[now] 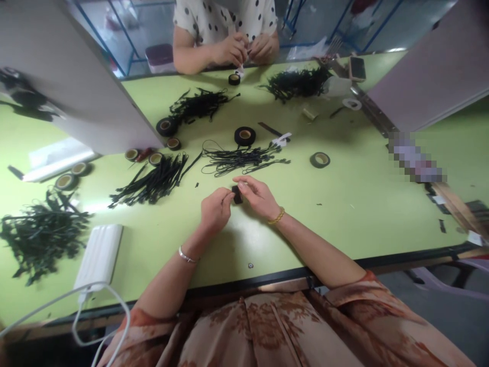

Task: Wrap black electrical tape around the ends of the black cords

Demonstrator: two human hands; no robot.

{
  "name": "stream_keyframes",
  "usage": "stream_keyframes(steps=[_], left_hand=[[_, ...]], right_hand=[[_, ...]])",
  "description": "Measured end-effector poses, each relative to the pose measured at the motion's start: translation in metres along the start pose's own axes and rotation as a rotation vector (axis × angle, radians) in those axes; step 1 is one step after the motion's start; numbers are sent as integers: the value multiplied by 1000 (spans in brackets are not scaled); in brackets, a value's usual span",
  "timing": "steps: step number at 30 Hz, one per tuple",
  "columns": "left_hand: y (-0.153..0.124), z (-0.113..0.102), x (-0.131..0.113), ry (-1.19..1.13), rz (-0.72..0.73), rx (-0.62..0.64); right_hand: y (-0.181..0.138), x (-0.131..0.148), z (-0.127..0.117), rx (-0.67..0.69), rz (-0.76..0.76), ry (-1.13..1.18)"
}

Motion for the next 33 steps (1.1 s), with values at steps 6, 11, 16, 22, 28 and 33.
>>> stream_keyframes(steps=[6,11,16,22,28,33], left_hand=[[-5,8,-8,215,112,165],[-9,11,-14,280,151,200],[-9,12,-15,323,157,237],[-9,15,-14,383,131,229],[-6,11,-6,419,-39,97],[-1,1,1,221,-153,-10]], right_hand=[[5,-7,0,-69,254,261],[6,-5,-1,-107,256,369],[4,0,-1,-142,209,405],[-1,8,1,-105,71,326],[-9,17,6,-64,0,280],[-8,18,5,-2,62,183]])
Point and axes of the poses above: each hand's wrist, its own y-axis towards the middle knuckle, its own z-axis out of the palm, x = y × z, the point moved 1 cm from there along y, towards the middle knuckle, and after that the axes turned 9 degrees about y, right-handed, at the moved point
